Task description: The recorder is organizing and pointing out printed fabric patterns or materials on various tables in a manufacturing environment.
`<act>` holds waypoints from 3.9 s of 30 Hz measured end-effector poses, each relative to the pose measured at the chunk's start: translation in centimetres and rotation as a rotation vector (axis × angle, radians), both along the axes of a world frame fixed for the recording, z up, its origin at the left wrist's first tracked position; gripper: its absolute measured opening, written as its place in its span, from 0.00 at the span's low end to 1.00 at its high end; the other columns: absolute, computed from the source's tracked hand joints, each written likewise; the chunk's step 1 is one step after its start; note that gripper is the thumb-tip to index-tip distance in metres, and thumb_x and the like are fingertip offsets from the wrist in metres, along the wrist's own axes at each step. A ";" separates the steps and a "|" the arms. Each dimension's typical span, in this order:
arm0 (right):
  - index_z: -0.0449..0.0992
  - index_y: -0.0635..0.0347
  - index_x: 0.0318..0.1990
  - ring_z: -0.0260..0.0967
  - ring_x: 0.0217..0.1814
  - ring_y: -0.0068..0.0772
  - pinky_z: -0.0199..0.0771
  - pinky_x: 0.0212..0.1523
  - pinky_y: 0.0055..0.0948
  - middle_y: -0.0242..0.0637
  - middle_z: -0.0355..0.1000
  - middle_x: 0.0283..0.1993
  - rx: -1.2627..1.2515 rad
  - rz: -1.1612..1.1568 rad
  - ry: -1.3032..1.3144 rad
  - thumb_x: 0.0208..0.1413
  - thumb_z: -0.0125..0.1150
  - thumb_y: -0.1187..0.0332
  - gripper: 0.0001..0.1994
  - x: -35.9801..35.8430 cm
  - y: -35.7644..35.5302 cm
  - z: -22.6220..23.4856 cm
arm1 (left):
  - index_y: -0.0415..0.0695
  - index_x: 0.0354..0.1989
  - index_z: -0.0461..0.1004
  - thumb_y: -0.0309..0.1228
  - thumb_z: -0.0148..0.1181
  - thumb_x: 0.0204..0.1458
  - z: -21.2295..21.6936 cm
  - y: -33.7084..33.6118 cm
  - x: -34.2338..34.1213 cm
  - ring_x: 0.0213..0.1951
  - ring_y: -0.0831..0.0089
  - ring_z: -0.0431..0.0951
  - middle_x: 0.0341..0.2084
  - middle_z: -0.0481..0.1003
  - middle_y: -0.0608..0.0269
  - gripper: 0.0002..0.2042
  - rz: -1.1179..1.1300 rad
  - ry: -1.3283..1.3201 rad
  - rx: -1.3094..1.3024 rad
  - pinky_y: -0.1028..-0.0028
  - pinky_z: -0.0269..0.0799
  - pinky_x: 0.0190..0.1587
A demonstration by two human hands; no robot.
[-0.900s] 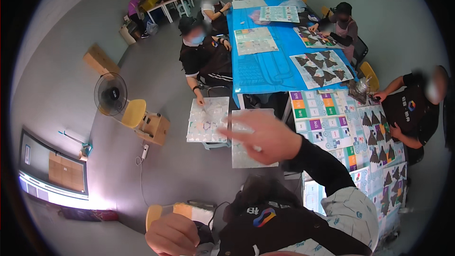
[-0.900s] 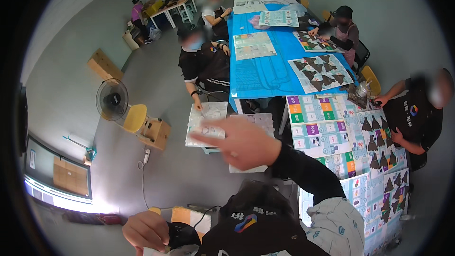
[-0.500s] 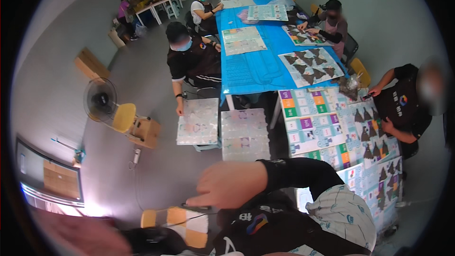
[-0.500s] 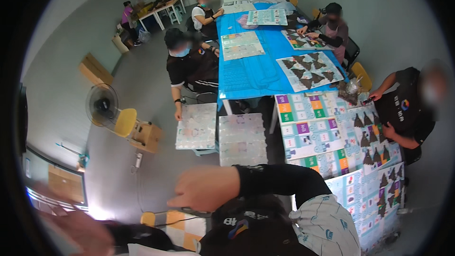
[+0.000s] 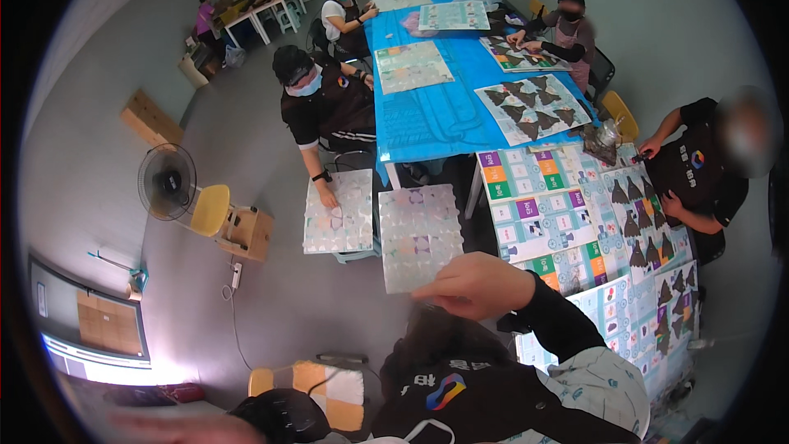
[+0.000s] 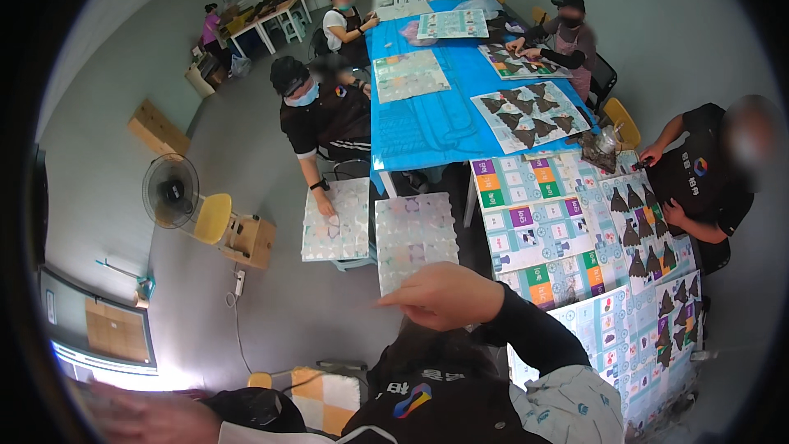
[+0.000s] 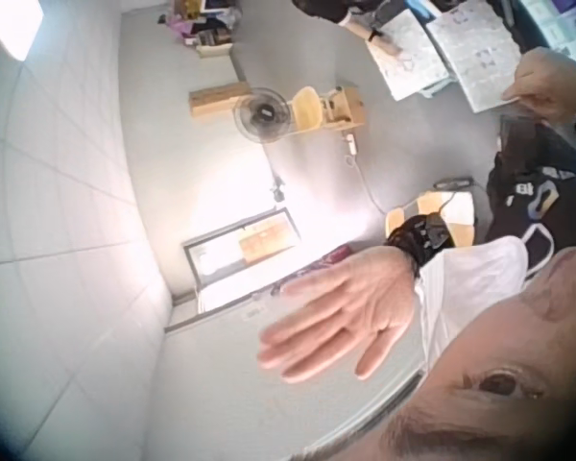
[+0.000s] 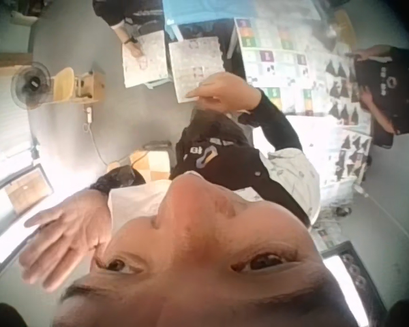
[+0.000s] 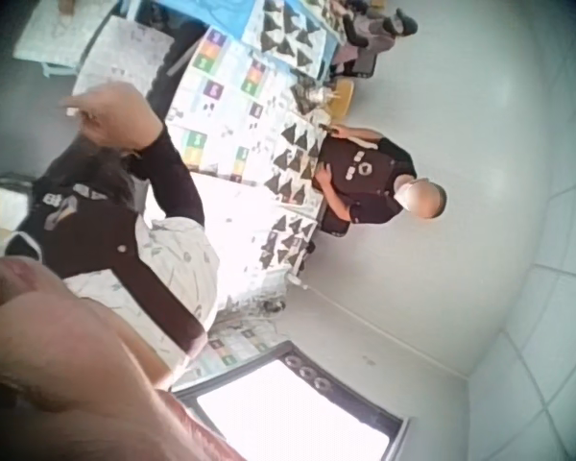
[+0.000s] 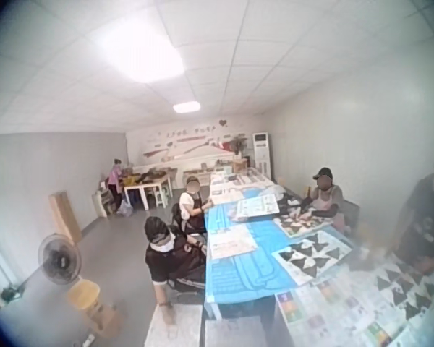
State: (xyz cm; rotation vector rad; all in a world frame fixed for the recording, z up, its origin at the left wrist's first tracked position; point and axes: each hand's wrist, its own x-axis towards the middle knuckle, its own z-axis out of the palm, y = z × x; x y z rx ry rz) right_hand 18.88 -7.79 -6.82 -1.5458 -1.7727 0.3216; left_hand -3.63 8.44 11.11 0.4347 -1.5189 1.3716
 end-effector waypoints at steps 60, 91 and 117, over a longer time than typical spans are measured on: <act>0.77 0.55 0.50 0.72 0.26 0.38 0.71 0.30 0.32 0.40 0.75 0.29 -0.207 -0.251 0.206 0.52 0.57 0.72 0.16 0.3 -3.1 -3.0 | 0.37 0.18 0.69 0.37 0.59 0.57 -8.2 2.7 -3.8 0.11 0.70 0.68 0.12 0.69 0.58 0.19 0.079 1.322 0.404 0.73 0.58 0.12; 0.51 0.62 0.69 0.44 0.76 0.48 0.55 0.68 0.53 0.48 0.48 0.73 0.710 0.247 1.918 0.59 0.52 0.54 0.35 0.2 0.1 1.3 | 0.37 0.36 0.76 0.35 0.53 0.54 -10.6 4.8 -9.0 0.28 0.54 0.77 0.29 0.76 0.43 0.12 0.389 1.278 0.402 0.60 0.69 0.28; 0.75 0.62 0.31 0.75 0.43 0.45 0.48 0.67 0.64 0.42 0.75 0.34 0.598 0.109 -0.155 0.48 0.59 0.74 0.03 -15.8 3.0 3.7 | 0.39 0.18 0.72 0.33 0.64 0.48 -11.6 2.6 -13.9 0.13 0.65 0.68 0.14 0.71 0.59 0.13 0.254 1.089 0.308 0.65 0.58 0.15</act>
